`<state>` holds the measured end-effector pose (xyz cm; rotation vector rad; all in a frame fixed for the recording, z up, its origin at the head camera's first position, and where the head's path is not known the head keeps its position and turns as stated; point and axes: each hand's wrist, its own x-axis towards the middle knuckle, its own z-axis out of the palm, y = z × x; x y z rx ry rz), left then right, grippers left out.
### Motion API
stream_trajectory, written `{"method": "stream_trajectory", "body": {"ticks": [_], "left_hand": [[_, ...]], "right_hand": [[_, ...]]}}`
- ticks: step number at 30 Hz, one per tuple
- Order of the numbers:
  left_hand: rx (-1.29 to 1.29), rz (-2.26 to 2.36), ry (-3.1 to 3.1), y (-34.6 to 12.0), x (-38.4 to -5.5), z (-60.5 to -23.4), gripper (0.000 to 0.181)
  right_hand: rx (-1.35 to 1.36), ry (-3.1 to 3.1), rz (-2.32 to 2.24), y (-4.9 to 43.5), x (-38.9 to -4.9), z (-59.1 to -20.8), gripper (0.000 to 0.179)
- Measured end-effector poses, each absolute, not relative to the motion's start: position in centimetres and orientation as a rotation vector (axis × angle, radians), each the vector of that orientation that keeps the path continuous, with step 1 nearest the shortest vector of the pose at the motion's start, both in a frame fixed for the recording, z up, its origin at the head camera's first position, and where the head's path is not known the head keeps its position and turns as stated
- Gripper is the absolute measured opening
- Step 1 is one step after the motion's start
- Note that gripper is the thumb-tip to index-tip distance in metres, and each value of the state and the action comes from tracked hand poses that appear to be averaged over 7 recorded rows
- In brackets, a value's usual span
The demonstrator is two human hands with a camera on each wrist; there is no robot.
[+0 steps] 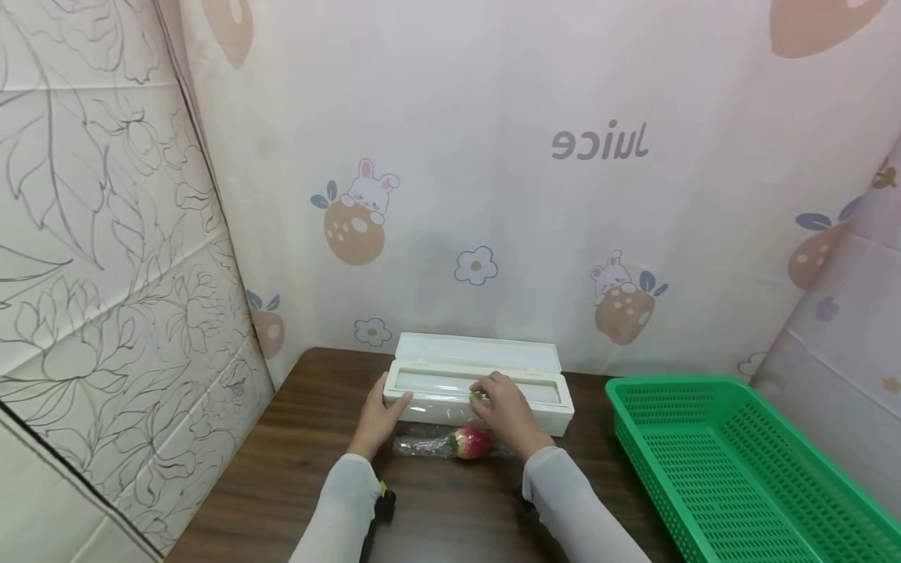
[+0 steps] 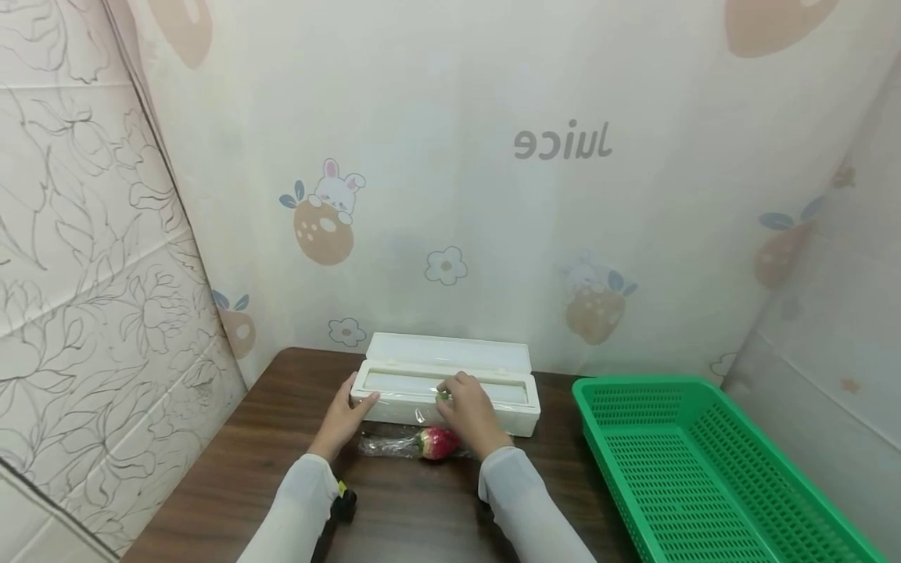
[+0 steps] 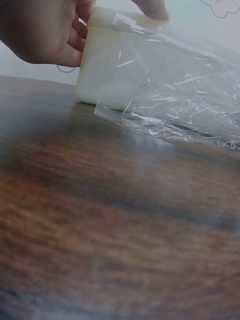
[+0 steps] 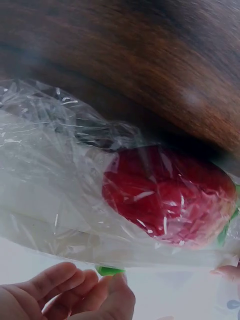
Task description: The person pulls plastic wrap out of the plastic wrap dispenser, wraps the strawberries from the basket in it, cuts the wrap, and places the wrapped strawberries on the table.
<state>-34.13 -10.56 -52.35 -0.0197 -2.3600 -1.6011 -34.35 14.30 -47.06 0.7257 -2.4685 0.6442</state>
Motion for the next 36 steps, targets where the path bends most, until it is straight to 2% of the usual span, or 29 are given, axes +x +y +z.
{"method": "stream_trajectory", "body": {"ticks": [6, 17, 36], "left_hand": [[0.001, -1.616, -2.355, -10.48, -34.06, -52.28, 0.082], [0.014, -1.624, -2.365, -10.26, -33.68, -52.11, 0.08], [0.019, -1.609, -2.381, -10.38, -33.87, -52.1, 0.084]], "right_hand": [[0.707, -2.443, 0.637, 14.17, -34.63, -47.26, 0.012], [0.629, -2.546, 0.599, 14.16, -34.99, -47.59, 0.027], [0.65, -2.46, 0.56, 14.15, -34.42, -47.73, 0.017]]}}
